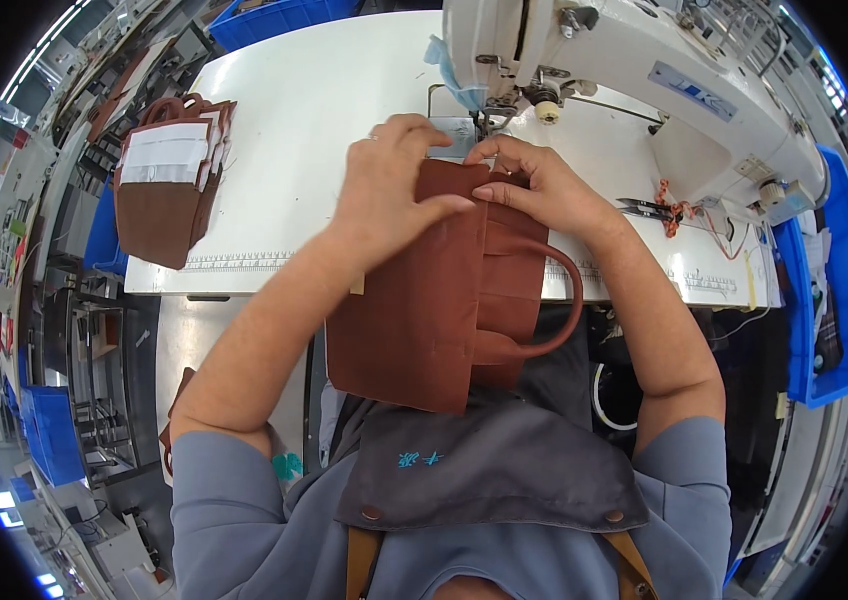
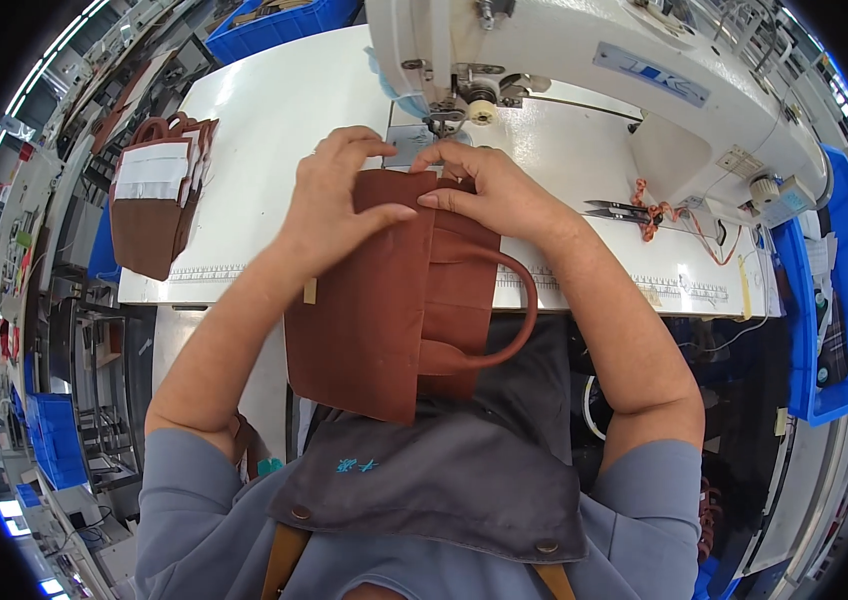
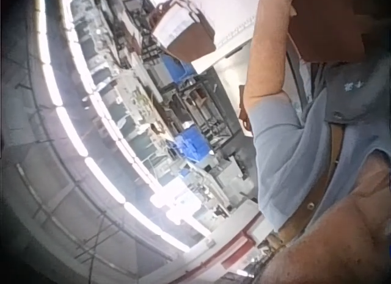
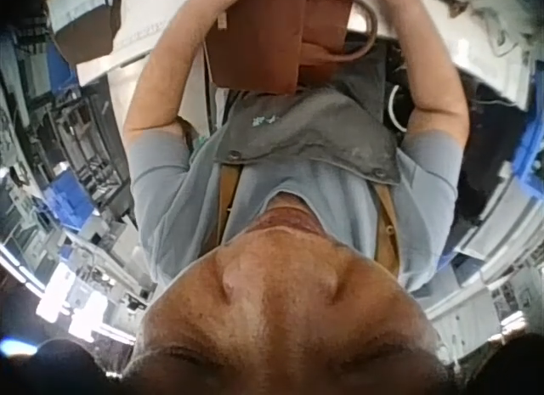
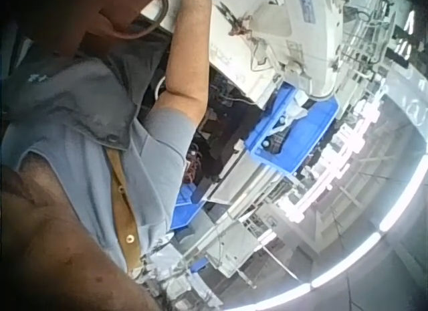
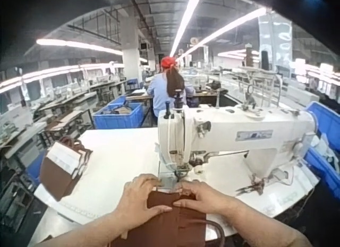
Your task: Sewing and assembling brown leather bags using an industrial sewing machine.
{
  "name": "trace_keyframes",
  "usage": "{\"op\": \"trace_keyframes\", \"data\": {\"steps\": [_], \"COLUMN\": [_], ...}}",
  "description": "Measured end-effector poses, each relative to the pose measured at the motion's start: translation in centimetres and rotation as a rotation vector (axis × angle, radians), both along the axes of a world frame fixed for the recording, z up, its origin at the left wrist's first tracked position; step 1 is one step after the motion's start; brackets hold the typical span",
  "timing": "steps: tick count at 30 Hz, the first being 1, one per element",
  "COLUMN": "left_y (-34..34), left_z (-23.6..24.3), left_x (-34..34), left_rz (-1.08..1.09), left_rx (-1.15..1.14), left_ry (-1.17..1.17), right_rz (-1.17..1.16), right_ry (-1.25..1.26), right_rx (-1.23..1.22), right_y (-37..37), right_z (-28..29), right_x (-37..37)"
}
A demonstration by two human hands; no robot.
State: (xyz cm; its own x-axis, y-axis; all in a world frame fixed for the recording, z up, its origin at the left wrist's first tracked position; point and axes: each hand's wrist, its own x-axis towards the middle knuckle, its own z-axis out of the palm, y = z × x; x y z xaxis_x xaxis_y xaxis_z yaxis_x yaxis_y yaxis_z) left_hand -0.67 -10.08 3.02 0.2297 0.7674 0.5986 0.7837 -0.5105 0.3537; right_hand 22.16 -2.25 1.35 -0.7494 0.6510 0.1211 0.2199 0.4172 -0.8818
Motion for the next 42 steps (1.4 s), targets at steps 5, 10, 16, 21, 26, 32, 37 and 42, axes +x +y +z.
{"op": "trace_keyframes", "data": {"steps": [5,10,16,21,26,32,37,42], "left_y": [0.7,0.5,0.4,-4.1,-4.8,-3.7,-5.5,-6.6], "left_z": [0.6,0.6,2.0,5.1,7.6,5.2,4.4,3.8], "left_x": [-1.3,-1.7,-2.4,1.2,1.1,-0.3,0.9,1.7], "left_rz": [-0.007,0.031,-0.005,-0.056,-0.343,-0.406,-0.28,-0.255], "left_rx": [-0.246,-0.262,-0.324,0.064,-0.896,-0.566,-0.569,-0.512], "left_ry": [0.134,0.133,0.071,0.491,-0.581,-0.201,-0.329,-0.384], "right_rz": [0.026,0.008,0.014,0.031,0.106,0.108,0.12,-0.001], "right_ry": [0.066,0.006,0.005,0.115,0.035,0.001,-0.016,-0.04], "right_rx": [0.084,0.089,0.101,0.181,0.407,0.516,0.727,0.641], "right_y": [0.1,-0.4,-0.6,-1.6,-3.8,-5.9,-6.9,-8.3], "right_z": [-0.6,0.2,-0.3,0.5,4.0,5.7,5.9,6.2], "right_x": [0.1,-0.1,-0.2,-0.2,0.3,1.2,2.0,2.1]}}
